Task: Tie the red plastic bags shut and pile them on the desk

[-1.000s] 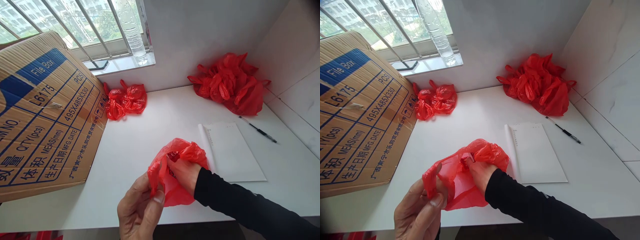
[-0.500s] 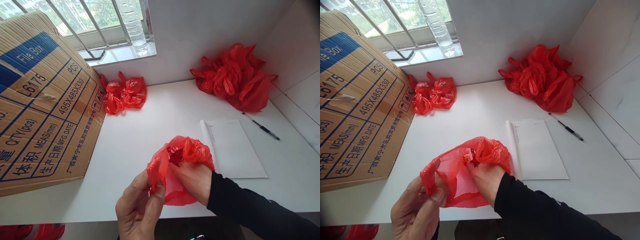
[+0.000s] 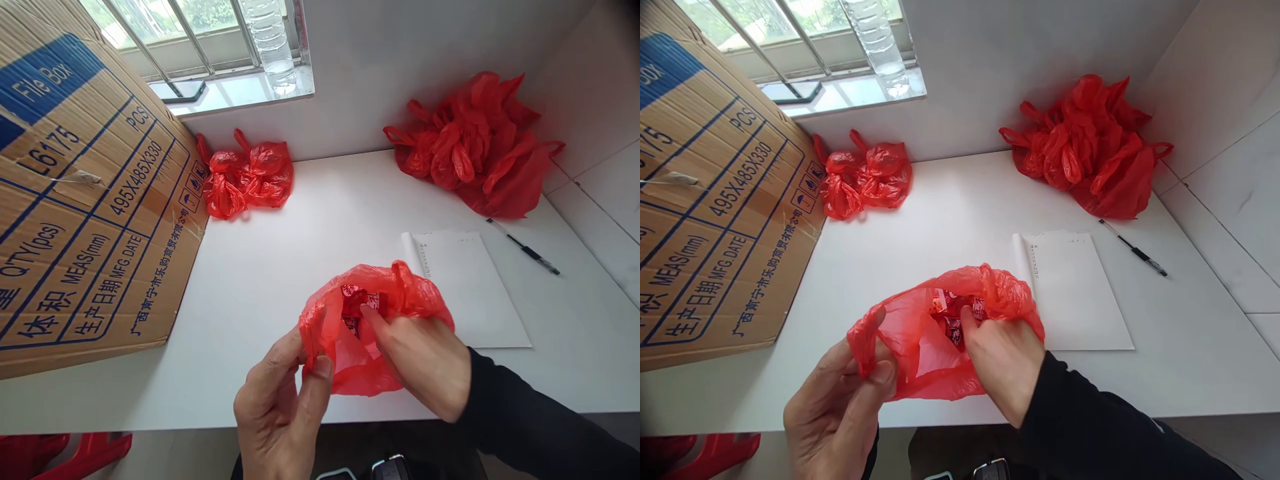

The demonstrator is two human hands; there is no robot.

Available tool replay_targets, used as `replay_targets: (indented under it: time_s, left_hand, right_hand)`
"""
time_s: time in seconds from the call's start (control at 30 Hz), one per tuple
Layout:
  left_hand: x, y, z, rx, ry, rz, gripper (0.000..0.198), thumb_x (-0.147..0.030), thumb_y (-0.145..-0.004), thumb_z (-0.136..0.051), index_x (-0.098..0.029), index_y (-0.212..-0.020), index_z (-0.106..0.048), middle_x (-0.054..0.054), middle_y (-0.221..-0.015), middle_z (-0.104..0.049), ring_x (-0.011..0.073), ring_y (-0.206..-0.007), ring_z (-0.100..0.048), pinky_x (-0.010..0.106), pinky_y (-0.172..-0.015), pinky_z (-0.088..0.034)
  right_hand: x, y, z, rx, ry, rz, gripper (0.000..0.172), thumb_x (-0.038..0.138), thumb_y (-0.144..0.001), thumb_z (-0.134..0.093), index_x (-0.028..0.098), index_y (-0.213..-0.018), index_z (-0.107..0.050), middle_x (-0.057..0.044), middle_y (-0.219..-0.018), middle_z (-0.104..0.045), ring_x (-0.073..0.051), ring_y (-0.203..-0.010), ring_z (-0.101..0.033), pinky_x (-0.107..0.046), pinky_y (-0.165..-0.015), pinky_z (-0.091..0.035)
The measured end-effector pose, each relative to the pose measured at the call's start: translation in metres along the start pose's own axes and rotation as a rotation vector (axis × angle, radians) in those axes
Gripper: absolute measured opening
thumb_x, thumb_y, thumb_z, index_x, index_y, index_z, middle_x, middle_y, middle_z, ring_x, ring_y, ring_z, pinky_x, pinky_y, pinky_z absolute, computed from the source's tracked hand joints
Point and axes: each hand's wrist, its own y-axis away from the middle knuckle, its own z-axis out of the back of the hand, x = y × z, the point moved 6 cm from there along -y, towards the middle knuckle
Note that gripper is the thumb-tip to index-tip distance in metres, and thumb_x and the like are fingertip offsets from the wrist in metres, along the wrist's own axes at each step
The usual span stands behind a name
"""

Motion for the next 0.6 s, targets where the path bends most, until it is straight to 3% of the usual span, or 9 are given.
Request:
replay_targets:
  time_s: [0.1, 0.17, 0.23, 0.3, 0.4, 0.5, 0.6]
  left_hand:
    - [0.003, 0.003, 0.002, -0.041, -0.010, 0.001, 0.028, -0.025, -0.082, -0.075, -0.038, -0.106, -0.079, 0.004, -0.099, -0.079, 0.0219, -0.078, -0.075, 0.031, -0.065, -0.065]
    - [0.005, 0.007, 0.005, -0.042, -0.107, 0.007, 0.028, -0.024, -0.080, -0.077, -0.037, -0.106, -0.079, 0.004, -0.101, -0.079, 0.0212, -0.076, -0.074, 0.029, -0.061, -0.063]
    - [0.002, 0.009, 0.007, -0.051, -0.183, -0.054, 0.034, -0.021, -0.081, -0.076, -0.038, -0.110, -0.077, 0.002, -0.101, -0.078, 0.0186, -0.074, -0.072, 0.026, -0.059, -0.061]
    - [-0.009, 0.009, 0.007, -0.042, -0.164, -0.193, 0.039, -0.017, -0.084, -0.071, -0.037, -0.117, -0.074, 0.001, -0.096, -0.076, 0.0154, -0.071, -0.067, 0.025, -0.060, -0.059]
    - [-0.029, 0.005, 0.002, -0.040, -0.090, -0.416, 0.040, -0.011, -0.084, -0.065, -0.031, -0.118, -0.074, 0.002, -0.099, -0.068, 0.0152, -0.084, -0.062, 0.029, -0.077, -0.057]
    - [-0.035, -0.002, -0.001, -0.061, -0.075, -0.464, 0.035, -0.017, -0.087, -0.064, -0.030, -0.118, -0.074, 0.005, -0.129, -0.060, 0.0225, -0.122, -0.053, 0.038, -0.107, -0.047]
    - [-0.031, -0.006, -0.004, 0.048, -0.003, -0.414, 0.042, -0.026, -0.095, -0.058, -0.030, -0.137, -0.061, 0.009, -0.149, -0.052, 0.0318, -0.141, -0.044, 0.048, -0.109, -0.049]
  right_hand:
    - [-0.005, 0.016, 0.001, 0.050, 0.119, -0.039, 0.045, -0.008, -0.073, -0.047, 0.013, -0.107, -0.067, -0.007, -0.058, -0.065, -0.027, -0.048, -0.064, -0.032, -0.041, -0.036]
    - [-0.003, 0.031, 0.011, -0.025, 0.065, 0.025, 0.040, -0.005, -0.074, -0.047, 0.018, -0.098, -0.068, -0.006, -0.060, -0.066, -0.026, -0.049, -0.063, -0.034, -0.042, -0.040]
    - [0.000, 0.049, 0.032, -0.239, -0.082, 0.152, 0.042, 0.000, -0.081, -0.046, 0.021, -0.111, -0.066, -0.005, -0.071, -0.069, -0.024, -0.056, -0.065, -0.036, -0.050, -0.048]
    - [-0.006, 0.070, 0.060, -0.549, -0.248, 0.207, 0.044, 0.008, -0.091, -0.047, 0.025, -0.129, -0.060, -0.004, -0.092, -0.071, -0.022, -0.075, -0.069, -0.036, -0.067, -0.055]
    - [-0.033, 0.085, 0.082, -0.887, -0.243, 0.004, 0.049, 0.026, -0.095, -0.060, 0.029, -0.143, -0.050, -0.008, -0.128, -0.059, -0.028, -0.118, -0.058, -0.041, -0.102, -0.046]
    - [-0.053, 0.071, 0.077, -0.861, -0.180, -0.107, 0.073, 0.047, -0.095, -0.058, 0.024, -0.157, -0.028, -0.014, -0.147, -0.044, -0.039, -0.139, -0.037, -0.057, -0.117, -0.027]
    - [-0.069, 0.055, 0.068, -0.788, -0.215, -0.152, 0.076, 0.055, -0.097, -0.047, 0.021, -0.160, -0.021, -0.015, -0.148, -0.044, -0.040, -0.140, -0.037, -0.063, -0.120, -0.015]
